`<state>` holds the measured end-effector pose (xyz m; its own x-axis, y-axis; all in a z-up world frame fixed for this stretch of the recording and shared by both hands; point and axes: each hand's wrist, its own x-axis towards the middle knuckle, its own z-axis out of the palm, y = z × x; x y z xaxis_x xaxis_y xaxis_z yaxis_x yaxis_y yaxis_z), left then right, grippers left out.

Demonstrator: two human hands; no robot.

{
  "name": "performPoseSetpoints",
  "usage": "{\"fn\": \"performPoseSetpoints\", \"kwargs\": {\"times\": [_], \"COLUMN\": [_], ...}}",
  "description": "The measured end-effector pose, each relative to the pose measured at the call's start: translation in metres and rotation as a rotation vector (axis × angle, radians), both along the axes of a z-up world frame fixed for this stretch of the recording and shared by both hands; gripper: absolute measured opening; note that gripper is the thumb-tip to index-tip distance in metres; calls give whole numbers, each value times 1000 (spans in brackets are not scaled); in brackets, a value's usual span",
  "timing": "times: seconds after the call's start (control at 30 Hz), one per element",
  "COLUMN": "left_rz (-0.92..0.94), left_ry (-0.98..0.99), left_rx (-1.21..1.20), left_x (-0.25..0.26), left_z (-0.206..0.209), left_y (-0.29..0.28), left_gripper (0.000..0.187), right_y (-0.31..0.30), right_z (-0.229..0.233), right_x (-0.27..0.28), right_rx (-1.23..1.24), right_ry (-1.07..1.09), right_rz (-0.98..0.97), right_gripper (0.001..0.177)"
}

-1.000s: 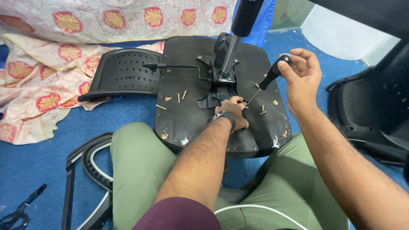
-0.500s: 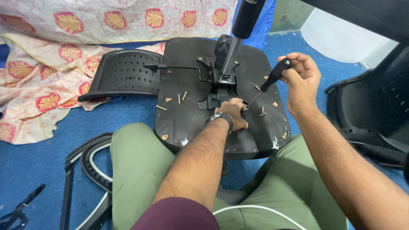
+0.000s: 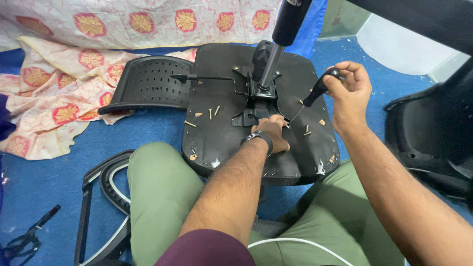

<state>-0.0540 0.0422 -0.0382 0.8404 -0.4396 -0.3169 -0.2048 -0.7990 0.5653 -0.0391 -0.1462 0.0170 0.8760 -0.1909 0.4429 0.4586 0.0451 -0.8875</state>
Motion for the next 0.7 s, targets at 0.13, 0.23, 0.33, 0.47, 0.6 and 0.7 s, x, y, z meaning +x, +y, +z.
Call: {"fn": "performPoseSetpoints", "kwargs": {"times": [0.13,0.23,0.33,0.47,0.6,0.7], "left_rz": [-20,-40,-28,13,45,55], "left_ry": [-28,-55,-57,-55,-66,-79], "left_rx": [47,104,95,70,48,67], "left_x": [-1,-3,-2,-4,-6,-7], "left_z": [2,2,5,4,5,5], "left_y": [-7,-12,-16,-21,-28,-36], "left_gripper": [88,86,83,81,78,76], "right_y": [-1,-2,-4,-8,-18,-24], "right_z": [0,2,8,12,10,6], "right_x": [10,12,9,10,14,18], "right_rx": [-45,-57,-77,-17,-89,-165], "right_ry": [-56,-17,34,50,12,-76], "right_rz": [12,10,36,117,89,77], "right_gripper": [34,33,32,31,32,39]}}
